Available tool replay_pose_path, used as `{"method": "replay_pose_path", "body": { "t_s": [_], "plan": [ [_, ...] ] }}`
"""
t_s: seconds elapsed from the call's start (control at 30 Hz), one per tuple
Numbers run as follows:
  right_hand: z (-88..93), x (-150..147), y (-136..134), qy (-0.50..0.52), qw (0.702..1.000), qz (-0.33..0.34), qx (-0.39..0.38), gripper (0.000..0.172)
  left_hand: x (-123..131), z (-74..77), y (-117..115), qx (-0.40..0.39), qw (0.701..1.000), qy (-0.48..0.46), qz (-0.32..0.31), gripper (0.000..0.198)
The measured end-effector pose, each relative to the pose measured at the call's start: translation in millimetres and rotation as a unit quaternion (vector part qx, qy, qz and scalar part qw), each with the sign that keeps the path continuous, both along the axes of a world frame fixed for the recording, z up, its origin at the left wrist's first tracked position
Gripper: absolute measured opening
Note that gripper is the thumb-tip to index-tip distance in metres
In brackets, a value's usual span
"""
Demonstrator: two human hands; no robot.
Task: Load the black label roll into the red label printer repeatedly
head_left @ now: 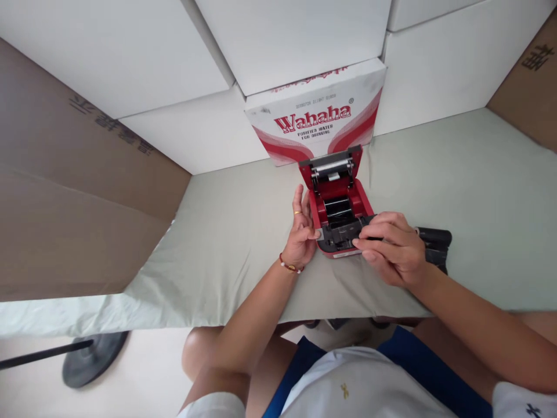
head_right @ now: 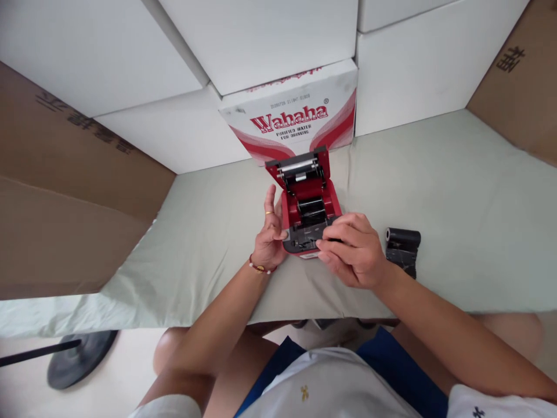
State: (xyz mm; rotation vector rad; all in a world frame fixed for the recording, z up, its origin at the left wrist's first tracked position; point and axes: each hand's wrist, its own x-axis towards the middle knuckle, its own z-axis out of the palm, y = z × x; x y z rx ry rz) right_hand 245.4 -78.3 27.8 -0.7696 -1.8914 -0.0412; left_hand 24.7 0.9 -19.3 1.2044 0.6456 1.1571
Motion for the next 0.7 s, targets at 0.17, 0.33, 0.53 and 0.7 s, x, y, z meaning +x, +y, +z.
{"method": "replay_pose_path", "body": {
  "t_s": [0.17,0.33,0.53,0.7],
  "plan": [
    [40.9,8.1,6.8,-0.028,0.988,0.047,-0.146,0.033,4.1,-3.7,5.0,-0.009,0.998,-0.059,0.004,0.1],
    [85.1,2.2,50.0,-0.251,0.908,-0.061,-0.328,0.031,10.2,-8.4,10.7,-0.047,0.996,-0.051,0.056,0.079],
    [78.7,-49.1,96.0,-0.437,0.802,-0.181,-0.365,0.025,12.3,-14.1,14.5,-0.062,0.994,-0.048,0.071,0.075],
    [72.6,-64.0,101.5,-0.437,0.795,-0.201,-0.369,0.035,12.8,-14.3,15.4,-0.065,0.994,-0.063,0.068,0.077]
  ]
}}
